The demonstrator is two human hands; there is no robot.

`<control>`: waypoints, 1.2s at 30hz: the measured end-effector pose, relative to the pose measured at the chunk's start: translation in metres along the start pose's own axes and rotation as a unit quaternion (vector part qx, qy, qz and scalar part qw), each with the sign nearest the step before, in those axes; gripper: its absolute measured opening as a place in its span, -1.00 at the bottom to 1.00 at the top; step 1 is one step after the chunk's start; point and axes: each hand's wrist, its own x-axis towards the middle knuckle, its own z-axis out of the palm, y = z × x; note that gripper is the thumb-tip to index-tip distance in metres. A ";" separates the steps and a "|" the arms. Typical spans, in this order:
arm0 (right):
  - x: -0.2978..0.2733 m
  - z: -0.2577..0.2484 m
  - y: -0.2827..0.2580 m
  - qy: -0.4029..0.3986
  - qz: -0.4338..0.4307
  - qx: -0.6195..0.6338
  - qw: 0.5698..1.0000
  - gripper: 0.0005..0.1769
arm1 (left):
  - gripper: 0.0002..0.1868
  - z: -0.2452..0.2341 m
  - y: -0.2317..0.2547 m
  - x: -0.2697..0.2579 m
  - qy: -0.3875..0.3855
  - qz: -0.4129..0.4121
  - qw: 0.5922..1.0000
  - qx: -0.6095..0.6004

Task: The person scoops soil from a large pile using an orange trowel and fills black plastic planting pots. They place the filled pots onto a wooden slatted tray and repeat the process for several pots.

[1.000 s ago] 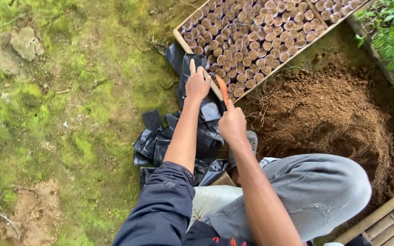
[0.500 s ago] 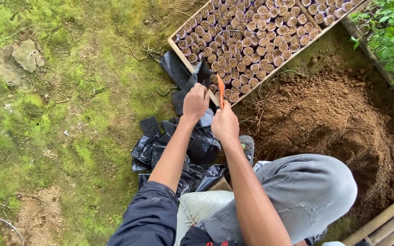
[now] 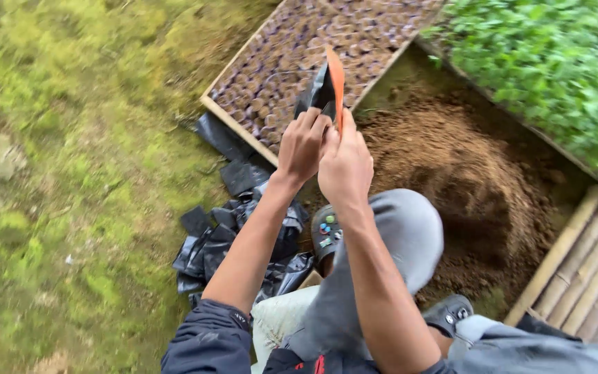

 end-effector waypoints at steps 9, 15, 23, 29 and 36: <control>-0.018 -0.190 0.076 0.196 -0.003 0.092 0.976 -0.50 | -0.92 -0.001 0.186 0.110 0.000 0.207 0.971 -0.120; -0.035 -0.243 0.205 0.275 0.093 0.138 0.947 -0.74 | -0.87 0.045 0.272 0.070 -0.134 0.300 0.914 -0.240; -0.070 -0.255 0.260 0.290 0.226 0.271 0.890 -0.56 | -0.82 0.052 0.297 0.024 -0.237 0.389 0.857 -0.243; -0.077 -0.261 0.268 0.262 0.231 0.219 0.911 -0.74 | -0.77 0.036 0.315 0.032 -0.296 0.348 0.845 -0.278; -0.089 -0.271 0.249 0.158 0.247 0.198 0.935 -0.88 | -0.62 -0.005 0.323 0.060 -0.508 0.232 0.757 -0.339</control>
